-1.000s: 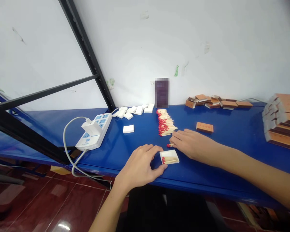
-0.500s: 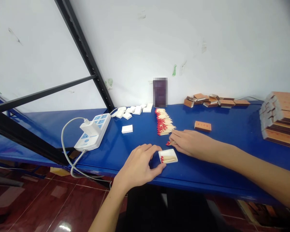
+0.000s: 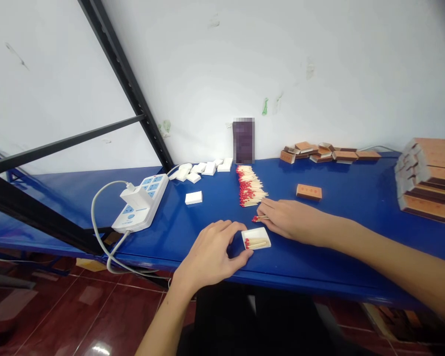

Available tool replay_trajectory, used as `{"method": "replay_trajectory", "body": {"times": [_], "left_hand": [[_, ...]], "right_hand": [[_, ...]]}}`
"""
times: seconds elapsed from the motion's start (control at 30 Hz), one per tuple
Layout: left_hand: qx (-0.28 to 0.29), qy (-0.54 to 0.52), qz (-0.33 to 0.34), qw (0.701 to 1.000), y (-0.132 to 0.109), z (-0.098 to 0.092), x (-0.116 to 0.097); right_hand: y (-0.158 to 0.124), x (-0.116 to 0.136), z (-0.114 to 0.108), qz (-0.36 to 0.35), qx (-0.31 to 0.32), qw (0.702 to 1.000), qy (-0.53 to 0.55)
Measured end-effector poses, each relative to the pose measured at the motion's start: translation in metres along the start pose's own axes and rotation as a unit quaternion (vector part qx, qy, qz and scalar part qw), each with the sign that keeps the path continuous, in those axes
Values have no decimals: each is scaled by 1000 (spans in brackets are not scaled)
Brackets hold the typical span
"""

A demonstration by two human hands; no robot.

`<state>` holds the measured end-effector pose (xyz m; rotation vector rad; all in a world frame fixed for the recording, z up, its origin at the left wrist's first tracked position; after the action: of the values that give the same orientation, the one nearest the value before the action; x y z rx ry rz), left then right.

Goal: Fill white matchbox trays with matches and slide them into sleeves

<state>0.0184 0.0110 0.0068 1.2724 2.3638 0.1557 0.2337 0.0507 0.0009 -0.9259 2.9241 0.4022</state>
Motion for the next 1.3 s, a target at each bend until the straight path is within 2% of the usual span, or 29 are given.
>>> {"method": "replay_trajectory", "body": {"times": [0.2,0.4,0.53,0.63,0.8,1.0,1.1,1.3], "left_hand": [[1,1,1,1000,-1,1,0],[-3,2,4,1000,-1,1,0],[-3,8,6,1000,-1,2,1],[0,13,7,1000,-2,2,1],[-1,14,8,1000,-1,1,0],[-2,10,6,1000,0,1,0],[-1,5,3,1000,0,1,0],[-2,-17,-3,1000,-1,-1,-1]], "right_hand": [[3,-4,-1,27,53,994,97],[1,-3,-24,67,105,959,253],[-4,10,-38,42,136,942,305],[-6,18,-37,29,154,943,295],[-6,23,-28,11,131,959,252],[-5,20,-24,-10,100,957,271],[-3,16,-28,11,96,955,280],[0,8,-31,108,87,951,278]]}}
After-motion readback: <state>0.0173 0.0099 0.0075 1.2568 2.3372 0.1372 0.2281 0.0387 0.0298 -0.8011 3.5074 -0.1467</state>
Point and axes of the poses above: each hand's wrist, its own y-axis towards the middle knuckle, its own z-axis out of the palm, x = y × z, the point moved 2 cm from there along y, towards the middle knuckle, and after that the axes turned 15 degrees about z, right-handed, at the moved point
